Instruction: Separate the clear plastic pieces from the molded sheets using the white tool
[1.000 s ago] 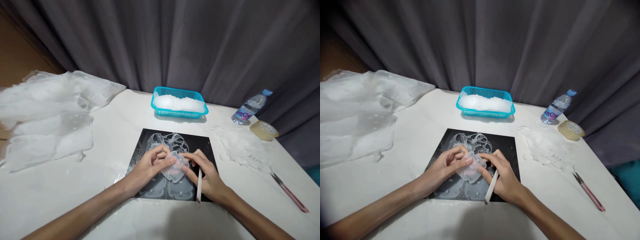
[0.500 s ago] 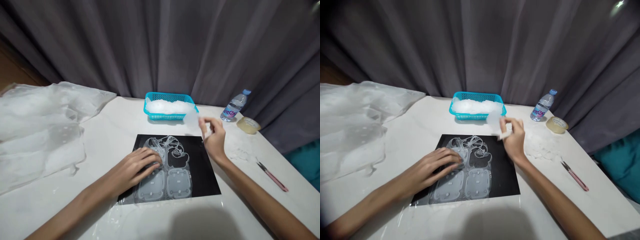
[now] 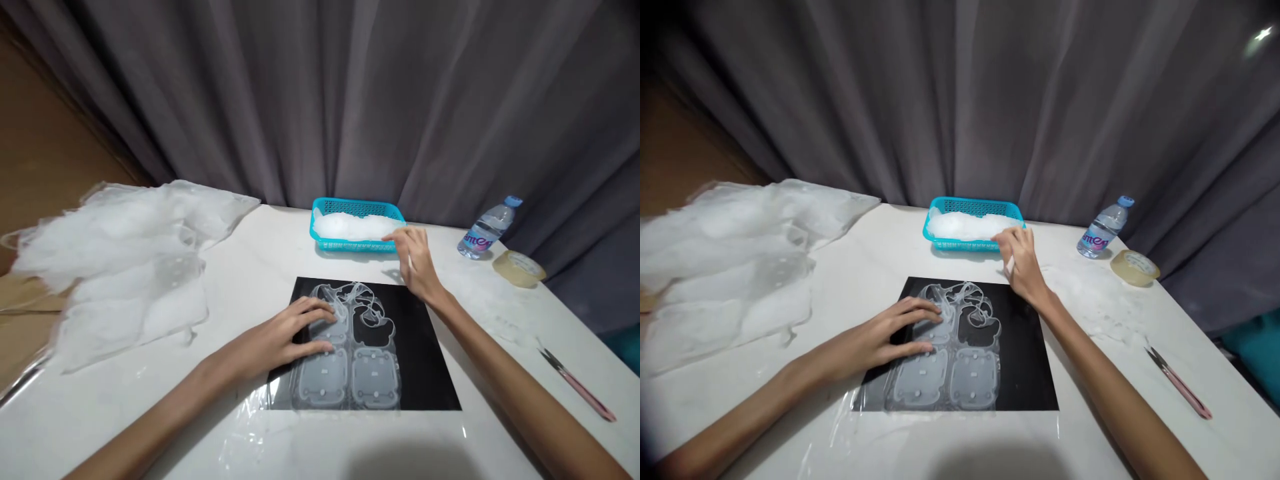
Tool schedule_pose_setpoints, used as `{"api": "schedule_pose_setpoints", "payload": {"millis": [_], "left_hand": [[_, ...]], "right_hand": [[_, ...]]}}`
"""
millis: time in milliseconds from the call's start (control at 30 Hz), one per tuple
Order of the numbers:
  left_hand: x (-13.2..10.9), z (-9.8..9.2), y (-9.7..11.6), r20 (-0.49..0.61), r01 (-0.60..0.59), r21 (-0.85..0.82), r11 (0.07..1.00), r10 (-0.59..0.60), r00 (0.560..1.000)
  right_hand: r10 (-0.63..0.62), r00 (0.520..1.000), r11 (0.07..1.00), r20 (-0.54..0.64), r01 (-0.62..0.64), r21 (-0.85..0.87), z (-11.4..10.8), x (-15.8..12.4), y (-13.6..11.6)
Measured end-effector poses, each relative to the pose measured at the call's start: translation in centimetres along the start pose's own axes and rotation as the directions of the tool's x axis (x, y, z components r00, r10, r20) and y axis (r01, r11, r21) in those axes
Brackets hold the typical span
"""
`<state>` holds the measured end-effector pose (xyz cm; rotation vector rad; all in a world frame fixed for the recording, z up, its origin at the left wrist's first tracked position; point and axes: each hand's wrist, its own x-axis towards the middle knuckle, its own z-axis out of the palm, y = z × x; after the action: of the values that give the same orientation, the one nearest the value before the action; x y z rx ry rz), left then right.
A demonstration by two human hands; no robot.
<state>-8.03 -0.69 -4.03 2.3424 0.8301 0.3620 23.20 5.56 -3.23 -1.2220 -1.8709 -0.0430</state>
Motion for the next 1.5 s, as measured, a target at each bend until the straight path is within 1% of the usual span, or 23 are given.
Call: {"api": "schedule_pose_setpoints", "payload": {"millis": [33,100,133,200,233,267,333,400,500,567,733,800,900,1033,1133,1233,1300,1400,1500], "left_hand": [[0.0,0.0,-0.1,-0.002,0.004,-0.015,1.0,-0.004,1.0],[-0.2,0.1,-0.1,0.002,0.019,-0.023,1.0,-0.019,1.0],[-0.2,0.1,-0.1,0.003,0.026,-0.02,0.999,-0.026,1.0],[-0.4,0.3,-0.1,-0.003,0.031,-0.002,1.0,-0.031,1.0],[-0.4,0.3,-0.1,-0.011,0.022,0.011,1.0,-0.022,1.0],[-0.5,0.4,-0.1,-0.02,0.007,0.025,1.0,-0.007,1.0],[-0.5,0.5,-0.2,-0.04,-0.032,0.045,0.998,0.034,0.999],[-0.5,0.6,-0.3,-0.056,-0.067,0.049,0.996,0.07,0.996],[-0.5,0.6,-0.3,-0.048,-0.061,0.051,0.997,0.064,0.997],[-0.5,0.6,-0.2,-0.03,-0.048,0.052,0.997,0.049,0.998],[-0.5,0.7,-0.2,-0.029,-0.048,0.054,0.997,0.05,0.998],[-0.5,0.8,-0.2,-0.024,-0.058,0.064,0.996,0.06,0.998],[-0.6,1.0,-0.2,-0.028,-0.067,0.059,0.996,0.069,0.997],[-0.6,1.2,-0.4,-0.032,-0.051,0.05,0.997,0.052,0.998],[-0.5,1.3,-0.5,-0.036,-0.049,0.049,0.998,0.051,0.998],[-0.4,1.4,-0.6,-0.07,-0.064,0.006,0.998,0.064,0.995],[-0.3,1.4,-0.6,-0.078,-0.054,-0.022,0.998,0.052,0.996],[-0.3,1.4,-0.6,-0.06,-0.029,-0.018,0.999,0.027,0.998],[-0.3,1.4,-0.6,-0.046,-0.03,0.008,1.0,0.03,0.998]], "right_hand": [[0.019,1.0,0.995,0.02,-0.021,0.094,-0.4,-1.2,-1.2],[0.052,0.988,0.958,0.144,-0.09,0.273,-0.9,-3.5,-3.4],[0.067,0.971,0.923,0.23,-0.148,0.356,-1.0,-4.5,-4.4],[0.025,0.908,0.807,0.418,-0.265,0.528,-1.0,-6.2,-6.1],[-0.008,0.875,0.757,0.484,-0.31,0.575,-0.9,-6.8,-6.8],[-0.042,0.848,0.734,0.528,-0.332,0.592,-0.7,-7.1,-7.3],[-0.089,0.813,0.755,0.575,-0.321,0.571,-0.3,-7.3,-8.1],[-0.119,0.794,0.789,0.596,-0.289,0.542,0.1,-7.1,-8.4],[-0.152,0.763,0.773,0.628,-0.304,0.557,0.6,-6.9,-8.3],[-0.146,0.754,0.768,0.641,-0.321,0.554,0.7,-7.1,-8.0],[-0.115,0.762,0.79,0.637,-0.319,0.524,0.8,-7.9,-7.5],[-0.133,0.758,0.798,0.639,-0.301,0.523,0.7,-8.0,-7.6],[-0.174,0.755,0.828,0.632,-0.235,0.509,0.4,-8.1,-7.9],[-0.22,0.739,0.85,0.636,-0.174,0.497,0.1,-8.1,-7.9],[-0.231,0.748,0.852,0.622,-0.153,0.5,0.1,-8.3,-7.9],[-0.22,0.765,0.855,0.605,-0.147,0.497,0.3,-8.4,-7.9],[-0.215,0.763,0.856,0.61,-0.153,0.493,0.3,-8.4,-8.0],[-0.202,0.755,0.861,0.624,-0.166,0.48,0.3,-8.3,-8.1],[-0.212,0.757,0.863,0.619,-0.152,0.481,0.0,-8.3,-8.3]]}}
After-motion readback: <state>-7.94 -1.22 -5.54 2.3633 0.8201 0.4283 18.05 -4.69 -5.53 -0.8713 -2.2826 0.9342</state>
